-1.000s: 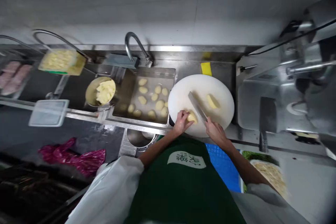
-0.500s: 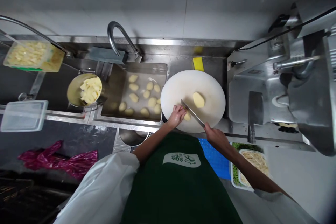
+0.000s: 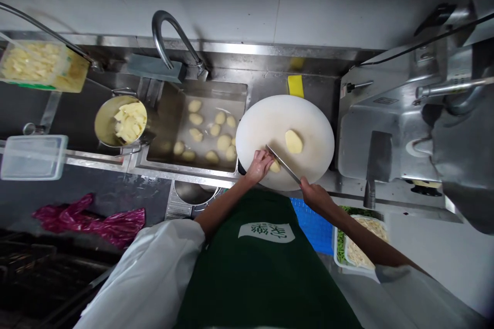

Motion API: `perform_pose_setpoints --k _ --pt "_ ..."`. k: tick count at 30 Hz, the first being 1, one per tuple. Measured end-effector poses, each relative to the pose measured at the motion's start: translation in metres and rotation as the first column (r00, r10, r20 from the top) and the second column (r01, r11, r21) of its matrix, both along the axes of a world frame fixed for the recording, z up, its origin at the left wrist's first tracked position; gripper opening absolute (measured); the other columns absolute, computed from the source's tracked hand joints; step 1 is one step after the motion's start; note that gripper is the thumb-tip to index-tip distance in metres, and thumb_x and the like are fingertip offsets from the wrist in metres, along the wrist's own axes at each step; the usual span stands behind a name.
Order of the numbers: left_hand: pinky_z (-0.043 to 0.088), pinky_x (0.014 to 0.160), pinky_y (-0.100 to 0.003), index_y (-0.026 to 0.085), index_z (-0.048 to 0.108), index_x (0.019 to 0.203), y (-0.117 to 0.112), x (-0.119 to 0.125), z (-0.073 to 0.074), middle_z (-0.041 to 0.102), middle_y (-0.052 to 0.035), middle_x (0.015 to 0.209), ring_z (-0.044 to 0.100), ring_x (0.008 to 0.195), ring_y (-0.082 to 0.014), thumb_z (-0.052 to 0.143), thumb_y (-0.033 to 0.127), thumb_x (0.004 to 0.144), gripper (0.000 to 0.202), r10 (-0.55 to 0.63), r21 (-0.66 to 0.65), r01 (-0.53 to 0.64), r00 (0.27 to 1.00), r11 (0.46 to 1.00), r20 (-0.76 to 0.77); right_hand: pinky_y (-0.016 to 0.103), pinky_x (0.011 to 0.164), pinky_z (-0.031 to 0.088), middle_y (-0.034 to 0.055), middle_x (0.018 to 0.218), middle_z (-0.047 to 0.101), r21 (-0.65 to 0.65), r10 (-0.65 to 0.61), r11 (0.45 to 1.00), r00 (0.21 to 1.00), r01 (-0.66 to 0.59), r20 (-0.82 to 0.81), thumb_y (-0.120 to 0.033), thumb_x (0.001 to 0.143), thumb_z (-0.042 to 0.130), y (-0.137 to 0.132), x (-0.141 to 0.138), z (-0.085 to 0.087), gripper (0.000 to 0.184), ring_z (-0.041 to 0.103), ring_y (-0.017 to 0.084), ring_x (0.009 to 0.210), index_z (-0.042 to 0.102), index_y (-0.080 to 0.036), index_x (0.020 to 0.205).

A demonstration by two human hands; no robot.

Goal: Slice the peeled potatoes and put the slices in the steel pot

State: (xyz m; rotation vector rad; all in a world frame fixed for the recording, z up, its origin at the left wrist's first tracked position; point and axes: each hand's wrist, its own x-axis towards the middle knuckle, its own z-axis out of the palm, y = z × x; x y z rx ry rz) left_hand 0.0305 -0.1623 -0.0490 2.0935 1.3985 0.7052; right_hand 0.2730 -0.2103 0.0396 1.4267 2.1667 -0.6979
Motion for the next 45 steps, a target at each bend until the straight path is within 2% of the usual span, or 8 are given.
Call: perform_pose_setpoints --k 3,9,16,23,30,37,42,45 --pt "0.041 0.094 -0.038 0.019 0.060 0.107 -0.003 0.001 -0.002 0.047 -0.0098 0.109 0.041 0.105 -0.0217 0.041 0.030 0.096 0.025 0.033 0.011 -0.033 0.999 0.999 0.005 0.026 0.056 0.025 0.0073 0.073 0.064 0.002 0.007 1.000 1.000 -0.007 -0.001 -0.019 0.094 0.031 0.001 0.000 -0.001 0.023 0.062 0.019 0.068 0.042 -0.012 0.113" --pt "0.042 0.093 -0.038 0.020 0.060 0.110 -0.003 0.003 -0.003 0.047 -0.0094 0.103 0.041 0.103 -0.0213 0.040 0.030 0.097 0.025 0.047 -0.005 -0.047 0.999 0.999 0.022 0.027 0.055 0.023 0.0057 0.068 0.063 0.022 0.012 1.000 1.000 -0.012 0.003 -0.022 0.096 0.028 -0.007 0.014 0.012 0.022 0.060 0.018 0.063 0.043 -0.014 0.110" --pt "0.042 0.091 -0.037 0.019 0.061 0.104 -0.009 0.007 -0.012 0.047 -0.0095 0.106 0.040 0.102 -0.0202 0.041 0.028 0.096 0.023 0.094 0.076 -0.099 0.993 0.992 0.066 0.028 0.054 0.020 0.0052 0.069 0.063 -0.012 0.010 1.000 1.000 -0.010 0.018 -0.020 0.095 0.029 0.005 0.000 -0.004 0.017 0.060 0.017 0.062 0.044 -0.015 0.104" --pt "0.043 0.087 -0.037 0.017 0.061 0.105 -0.012 0.011 -0.021 0.048 -0.0094 0.099 0.041 0.099 -0.0199 0.045 0.024 0.095 0.020 0.122 0.179 -0.138 0.988 0.974 0.099 0.030 0.053 0.017 0.0044 0.066 0.063 0.034 0.052 0.998 0.999 -0.052 0.012 -0.026 0.098 0.025 -0.003 0.016 0.017 0.022 0.060 0.017 0.059 0.043 -0.016 0.104" --pt "0.043 0.088 -0.038 0.017 0.061 0.105 -0.016 0.013 -0.028 0.049 -0.0101 0.101 0.043 0.101 -0.0202 0.044 0.023 0.095 0.020 0.153 0.192 -0.179 0.978 0.965 0.140 0.028 0.056 0.024 0.0076 0.074 0.065 -0.036 0.060 0.998 0.996 -0.058 0.059 -0.022 0.096 0.030 0.012 -0.006 -0.002 0.018 0.062 0.018 0.068 0.044 -0.014 0.105" --pt "0.043 0.086 -0.039 0.017 0.060 0.106 -0.017 0.014 -0.035 0.050 -0.0096 0.097 0.045 0.099 -0.0206 0.044 0.022 0.095 0.020 0.147 0.209 -0.174 0.980 0.962 0.137 0.029 0.052 0.017 0.0038 0.065 0.062 -0.007 0.074 0.997 0.996 -0.074 0.048 -0.029 0.099 0.023 -0.001 0.016 0.023 0.025 0.058 0.016 0.055 0.044 -0.016 0.103" --pt "0.043 0.088 -0.040 0.016 0.060 0.104 -0.018 0.011 -0.034 0.050 -0.0106 0.102 0.045 0.102 -0.0210 0.043 0.020 0.095 0.020 0.127 0.208 -0.153 0.983 0.966 0.134 0.028 0.056 0.022 0.0066 0.073 0.064 -0.023 0.092 0.996 0.994 -0.091 0.053 -0.024 0.097 0.028 0.014 -0.008 0.002 0.022 0.061 0.018 0.066 0.045 -0.014 0.106" --pt "0.043 0.087 -0.039 0.016 0.059 0.107 -0.020 0.011 -0.036 0.051 -0.0108 0.102 0.045 0.102 -0.0210 0.043 0.019 0.095 0.020 0.129 0.231 -0.154 0.984 0.961 0.122 0.028 0.055 0.021 0.0064 0.072 0.064 -0.020 0.097 0.995 0.994 -0.096 0.060 -0.024 0.097 0.027 0.015 -0.008 0.004 0.022 0.060 0.018 0.064 0.045 -0.014 0.106"
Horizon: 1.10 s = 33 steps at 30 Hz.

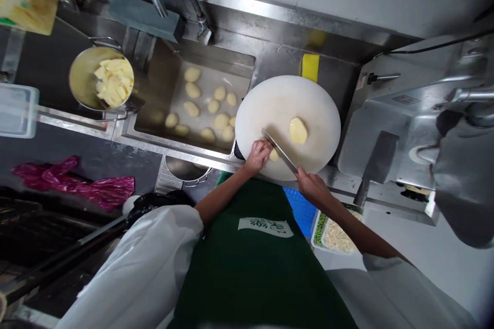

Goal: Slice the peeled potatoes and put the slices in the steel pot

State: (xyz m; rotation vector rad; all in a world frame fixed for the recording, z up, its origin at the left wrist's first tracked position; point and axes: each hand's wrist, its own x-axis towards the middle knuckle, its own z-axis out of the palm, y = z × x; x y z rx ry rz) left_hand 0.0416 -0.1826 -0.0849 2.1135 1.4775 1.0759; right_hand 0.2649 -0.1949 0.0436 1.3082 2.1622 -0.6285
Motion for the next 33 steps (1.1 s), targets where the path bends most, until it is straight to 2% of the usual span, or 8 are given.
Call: perform_pose_setpoints --k 4,6,11,13,20,27,29,33 --pt "0.044 0.088 -0.041 0.016 0.059 0.109 -0.001 0.001 -0.004 0.052 -0.0110 0.102 0.046 0.101 -0.0210 0.042 0.020 0.095 0.022 0.003 -0.015 -0.003 1.000 1.000 -0.004 0.029 0.053 0.016 0.0038 0.066 0.063 0.009 -0.015 1.000 1.000 0.015 -0.002 -0.029 0.099 0.024 -0.014 0.022 0.024 0.024 0.058 0.017 0.056 0.044 -0.016 0.103" --pt "0.044 0.088 -0.041 0.016 0.059 0.109 -0.001 0.002 -0.004 0.053 -0.0110 0.102 0.046 0.101 -0.0212 0.043 0.020 0.095 0.022 0.005 -0.018 -0.004 1.000 1.000 0.005 0.029 0.053 0.016 0.0037 0.066 0.063 -0.006 -0.016 1.000 1.000 0.016 -0.006 -0.029 0.098 0.025 -0.017 0.026 0.027 0.023 0.058 0.016 0.056 0.044 -0.016 0.103" --pt "0.044 0.089 -0.040 0.015 0.059 0.107 -0.001 -0.001 0.001 0.053 -0.0112 0.104 0.046 0.103 -0.0208 0.043 0.019 0.095 0.021 -0.018 0.002 0.018 1.000 1.000 0.011 0.029 0.055 0.019 0.0058 0.071 0.064 -0.008 -0.005 1.000 1.000 0.005 -0.008 -0.024 0.097 0.028 -0.002 -0.003 -0.001 0.019 0.062 0.019 0.065 0.044 -0.015 0.104" --pt "0.044 0.089 -0.039 0.015 0.059 0.105 0.000 -0.002 0.002 0.053 -0.0110 0.104 0.046 0.103 -0.0203 0.042 0.019 0.095 0.020 -0.023 0.003 0.023 1.000 1.000 0.014 0.029 0.056 0.019 0.0066 0.073 0.065 0.009 0.005 1.000 1.000 -0.005 -0.005 -0.024 0.097 0.028 0.004 -0.013 -0.006 0.019 0.062 0.019 0.067 0.044 -0.015 0.103" --pt "0.044 0.088 -0.040 0.016 0.059 0.106 -0.001 -0.001 -0.004 0.054 -0.0110 0.101 0.047 0.101 -0.0209 0.042 0.021 0.095 0.022 -0.017 -0.011 0.017 1.000 1.000 0.020 0.029 0.053 0.016 0.0036 0.063 0.061 0.002 -0.030 1.000 0.999 0.030 -0.021 -0.031 0.099 0.023 -0.014 0.014 0.029 0.026 0.056 0.015 0.054 0.044 -0.016 0.100" --pt "0.043 0.091 -0.043 0.016 0.056 0.112 -0.002 -0.004 -0.004 0.055 -0.0128 0.108 0.047 0.106 -0.0219 0.040 0.022 0.096 0.024 -0.048 -0.045 0.050 0.998 0.998 0.038 0.028 0.057 0.025 0.0080 0.075 0.065 -0.020 -0.027 0.999 1.000 0.027 0.008 -0.024 0.097 0.028 0.000 -0.018 -0.004 0.020 0.062 0.018 0.068 0.044 -0.015 0.104" --pt "0.043 0.091 -0.043 0.015 0.056 0.111 -0.002 -0.004 -0.003 0.055 -0.0129 0.108 0.048 0.105 -0.0218 0.040 0.022 0.096 0.023 -0.056 -0.046 0.058 0.998 0.997 0.040 0.028 0.057 0.024 0.0075 0.074 0.065 -0.009 -0.027 1.000 1.000 0.027 0.007 -0.025 0.098 0.027 0.001 -0.016 0.001 0.021 0.062 0.018 0.066 0.044 -0.015 0.104" --pt "0.042 0.092 -0.043 0.015 0.057 0.109 -0.001 -0.003 -0.004 0.056 -0.0134 0.107 0.048 0.105 -0.0218 0.041 0.022 0.096 0.022 -0.050 -0.050 0.052 0.998 0.997 0.041 0.028 0.054 0.019 0.0044 0.065 0.062 -0.020 -0.054 0.998 0.998 0.053 -0.029 -0.030 0.099 0.023 -0.011 0.007 0.028 0.025 0.057 0.016 0.056 0.044 -0.016 0.101"
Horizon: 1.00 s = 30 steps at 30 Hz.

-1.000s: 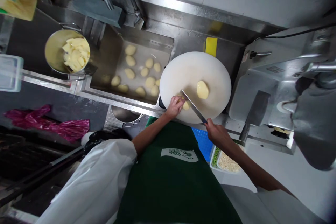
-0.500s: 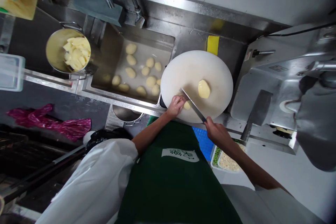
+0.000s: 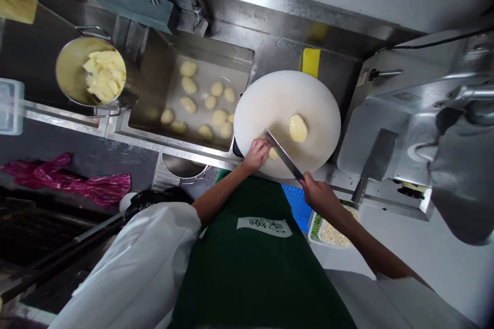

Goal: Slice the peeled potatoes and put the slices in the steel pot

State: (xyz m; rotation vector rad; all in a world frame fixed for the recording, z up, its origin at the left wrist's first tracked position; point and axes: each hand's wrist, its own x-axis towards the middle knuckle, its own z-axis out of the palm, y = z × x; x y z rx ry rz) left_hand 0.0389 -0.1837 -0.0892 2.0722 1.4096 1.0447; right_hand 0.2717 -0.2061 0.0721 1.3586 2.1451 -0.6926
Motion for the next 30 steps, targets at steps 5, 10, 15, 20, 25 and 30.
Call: perform_pose_setpoints --k 5,10,15,20,25,30 --pt "0.042 0.092 -0.043 0.014 0.056 0.109 -0.001 0.000 0.000 0.056 -0.0134 0.108 0.048 0.106 -0.0215 0.041 0.021 0.095 0.021 -0.001 -0.003 0.001 1.000 1.000 0.003 0.028 0.053 0.018 0.0035 0.063 0.060 -0.036 -0.029 0.999 1.000 0.029 -0.006 -0.029 0.098 0.025 -0.003 -0.003 -0.010 0.023 0.054 0.015 0.054 0.044 -0.015 0.100" --pt "0.044 0.091 -0.042 0.013 0.056 0.110 -0.002 -0.003 0.001 0.057 -0.0134 0.107 0.049 0.107 -0.0214 0.042 0.020 0.095 0.021 -0.024 0.045 0.024 1.000 0.999 0.015 0.029 0.053 0.019 0.0039 0.064 0.060 0.017 -0.011 1.000 1.000 0.011 -0.010 -0.023 0.097 0.027 0.005 -0.026 -0.042 0.021 0.057 0.015 0.057 0.045 -0.014 0.100" --pt "0.045 0.090 -0.045 0.013 0.056 0.110 -0.003 -0.003 -0.003 0.058 -0.0143 0.107 0.050 0.105 -0.0220 0.040 0.021 0.096 0.023 -0.041 0.030 0.041 0.999 0.999 0.012 0.029 0.053 0.017 0.0035 0.063 0.061 0.042 0.000 0.999 1.000 0.001 -0.024 -0.025 0.097 0.026 -0.001 -0.013 -0.022 0.020 0.056 0.015 0.055 0.044 -0.016 0.098" --pt "0.046 0.089 -0.047 0.013 0.057 0.109 -0.003 -0.002 -0.005 0.058 -0.0140 0.108 0.052 0.103 -0.0227 0.039 0.020 0.095 0.025 -0.035 0.044 0.035 0.999 0.998 -0.016 0.028 0.052 0.015 0.0025 0.061 0.060 -0.036 -0.033 0.999 0.999 0.034 0.013 -0.030 0.098 0.028 -0.012 0.004 -0.001 0.018 0.054 0.015 0.052 0.041 -0.017 0.098" --pt "0.046 0.090 -0.046 0.013 0.057 0.109 -0.004 -0.003 -0.001 0.058 -0.0141 0.106 0.052 0.105 -0.0224 0.039 0.020 0.096 0.024 -0.037 0.045 0.037 0.999 0.998 0.007 0.028 0.053 0.017 0.0048 0.066 0.063 -0.042 -0.040 0.998 0.999 0.041 0.025 -0.028 0.098 0.026 -0.005 -0.015 -0.027 0.020 0.059 0.016 0.057 0.042 -0.016 0.100" --pt "0.048 0.089 -0.046 0.013 0.056 0.109 -0.005 -0.008 -0.001 0.058 -0.0135 0.105 0.053 0.104 -0.0218 0.038 0.021 0.096 0.024 -0.065 0.038 0.065 0.998 0.997 -0.006 0.028 0.054 0.017 0.0052 0.068 0.064 0.007 -0.011 1.000 1.000 0.011 0.007 -0.025 0.098 0.026 0.000 -0.025 -0.040 0.020 0.060 0.016 0.059 0.043 -0.015 0.100"
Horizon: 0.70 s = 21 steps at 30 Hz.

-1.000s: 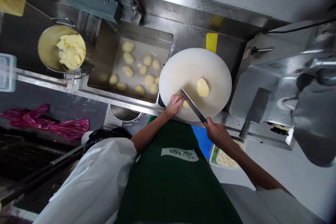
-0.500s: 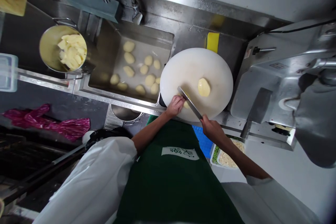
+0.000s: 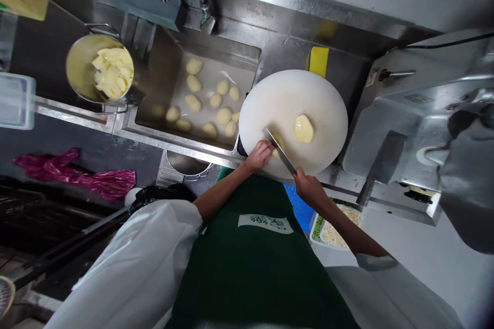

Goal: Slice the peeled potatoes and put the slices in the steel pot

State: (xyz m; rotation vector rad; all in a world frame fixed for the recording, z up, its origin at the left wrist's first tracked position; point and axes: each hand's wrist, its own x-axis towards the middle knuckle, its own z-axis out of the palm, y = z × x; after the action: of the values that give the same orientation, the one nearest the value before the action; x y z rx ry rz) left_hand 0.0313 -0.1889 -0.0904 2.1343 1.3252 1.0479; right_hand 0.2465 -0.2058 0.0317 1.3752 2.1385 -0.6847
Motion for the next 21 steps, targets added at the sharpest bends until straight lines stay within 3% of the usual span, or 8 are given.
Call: perform_pose_setpoints --k 6,8,12,16,21 --pt "0.049 0.088 -0.046 0.012 0.056 0.111 0.001 0.001 0.000 0.058 -0.0142 0.105 0.053 0.105 -0.0225 0.039 0.018 0.095 0.025 0.009 0.075 -0.009 1.000 0.997 -0.003 0.029 0.052 0.014 0.0029 0.061 0.060 0.001 -0.014 1.000 1.000 0.014 -0.018 -0.030 0.098 0.025 -0.011 0.019 0.032 0.022 0.057 0.015 0.053 0.042 -0.017 0.096" --pt "0.048 0.089 -0.047 0.013 0.056 0.112 0.001 0.001 0.000 0.058 -0.0142 0.105 0.053 0.106 -0.0226 0.038 0.019 0.095 0.025 0.008 0.064 -0.008 1.000 0.998 0.005 0.029 0.052 0.014 0.0026 0.061 0.060 -0.028 -0.019 0.999 1.000 0.019 -0.012 -0.030 0.098 0.025 -0.013 0.021 0.035 0.021 0.056 0.015 0.053 0.041 -0.017 0.096" --pt "0.048 0.090 -0.048 0.014 0.057 0.111 -0.001 0.000 0.000 0.058 -0.0141 0.107 0.053 0.106 -0.0229 0.038 0.021 0.096 0.025 0.007 0.007 -0.007 1.000 1.000 -0.001 0.028 0.052 0.015 0.0039 0.064 0.062 -0.038 -0.023 0.999 1.000 0.022 -0.012 -0.028 0.098 0.026 -0.011 0.011 0.017 0.019 0.058 0.015 0.055 0.041 -0.017 0.098" --pt "0.049 0.089 -0.046 0.013 0.056 0.111 -0.002 -0.006 -0.003 0.059 -0.0138 0.107 0.053 0.107 -0.0223 0.039 0.020 0.096 0.024 -0.021 0.042 0.021 1.000 0.999 -0.013 0.028 0.053 0.017 0.0048 0.066 0.063 -0.012 -0.014 1.000 1.000 0.014 -0.008 -0.023 0.097 0.028 -0.005 -0.002 -0.003 0.016 0.059 0.015 0.058 0.042 -0.016 0.098" --pt "0.049 0.090 -0.046 0.013 0.057 0.108 -0.001 -0.010 -0.004 0.060 -0.0132 0.105 0.053 0.106 -0.0216 0.040 0.020 0.096 0.022 -0.078 0.029 0.078 0.997 0.996 -0.026 0.030 0.053 0.016 0.0045 0.066 0.063 0.017 0.015 1.000 1.000 -0.015 -0.010 -0.024 0.098 0.027 -0.006 0.002 0.007 0.018 0.061 0.016 0.059 0.042 -0.016 0.098"
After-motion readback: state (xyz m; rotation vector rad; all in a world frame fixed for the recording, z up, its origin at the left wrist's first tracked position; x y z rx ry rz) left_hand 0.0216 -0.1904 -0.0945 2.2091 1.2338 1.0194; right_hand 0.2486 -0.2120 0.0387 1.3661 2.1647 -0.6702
